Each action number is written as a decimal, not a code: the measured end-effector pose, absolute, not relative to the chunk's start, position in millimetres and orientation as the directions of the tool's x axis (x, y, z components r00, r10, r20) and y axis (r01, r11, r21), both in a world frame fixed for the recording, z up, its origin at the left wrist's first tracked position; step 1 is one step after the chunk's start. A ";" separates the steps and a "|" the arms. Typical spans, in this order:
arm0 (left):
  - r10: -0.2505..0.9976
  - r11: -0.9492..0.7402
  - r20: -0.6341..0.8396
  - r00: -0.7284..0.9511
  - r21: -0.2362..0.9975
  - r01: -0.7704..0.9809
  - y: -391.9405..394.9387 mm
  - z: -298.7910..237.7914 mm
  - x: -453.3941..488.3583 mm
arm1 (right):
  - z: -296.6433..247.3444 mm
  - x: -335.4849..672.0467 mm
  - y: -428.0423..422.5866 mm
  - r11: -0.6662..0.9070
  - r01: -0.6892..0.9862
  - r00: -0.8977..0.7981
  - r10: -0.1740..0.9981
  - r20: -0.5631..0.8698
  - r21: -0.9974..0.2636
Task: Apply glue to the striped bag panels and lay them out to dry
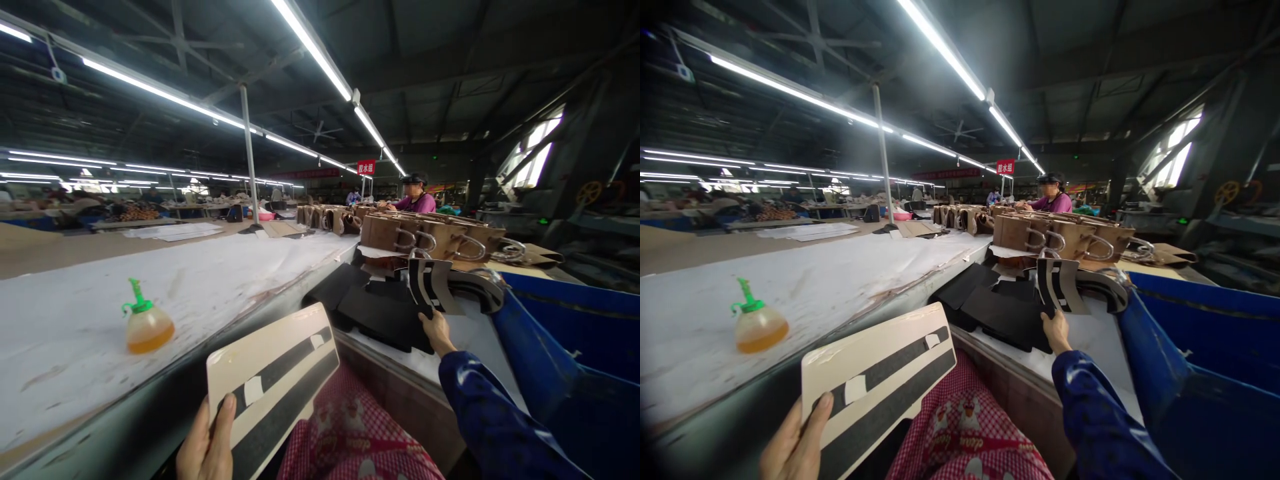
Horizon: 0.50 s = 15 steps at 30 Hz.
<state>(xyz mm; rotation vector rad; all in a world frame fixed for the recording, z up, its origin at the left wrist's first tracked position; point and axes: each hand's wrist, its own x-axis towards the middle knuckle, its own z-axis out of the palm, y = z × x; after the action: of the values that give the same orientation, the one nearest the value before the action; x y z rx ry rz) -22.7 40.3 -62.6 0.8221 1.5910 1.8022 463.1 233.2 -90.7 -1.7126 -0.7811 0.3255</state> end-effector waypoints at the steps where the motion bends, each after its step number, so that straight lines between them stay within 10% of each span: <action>1: 0.776 -0.104 0.058 -0.628 0.994 -0.038 40.4 -62.5 -24.2 | -92.4 463.8 235.1 -0.126 0.339 0.743 0.644 0.183 -0.932; 15: 0.780 -0.089 0.027 -0.625 0.994 -0.068 39.1 -55.3 -21.5 | -32.0 446.7 248.8 -0.082 0.542 0.694 0.605 0.391 -0.836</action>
<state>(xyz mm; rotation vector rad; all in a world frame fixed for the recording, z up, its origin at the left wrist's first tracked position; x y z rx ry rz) -21.5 39.1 -55.3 0.7859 1.5747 1.7796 446.7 248.8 -32.0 -1.7368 -0.9221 0.0665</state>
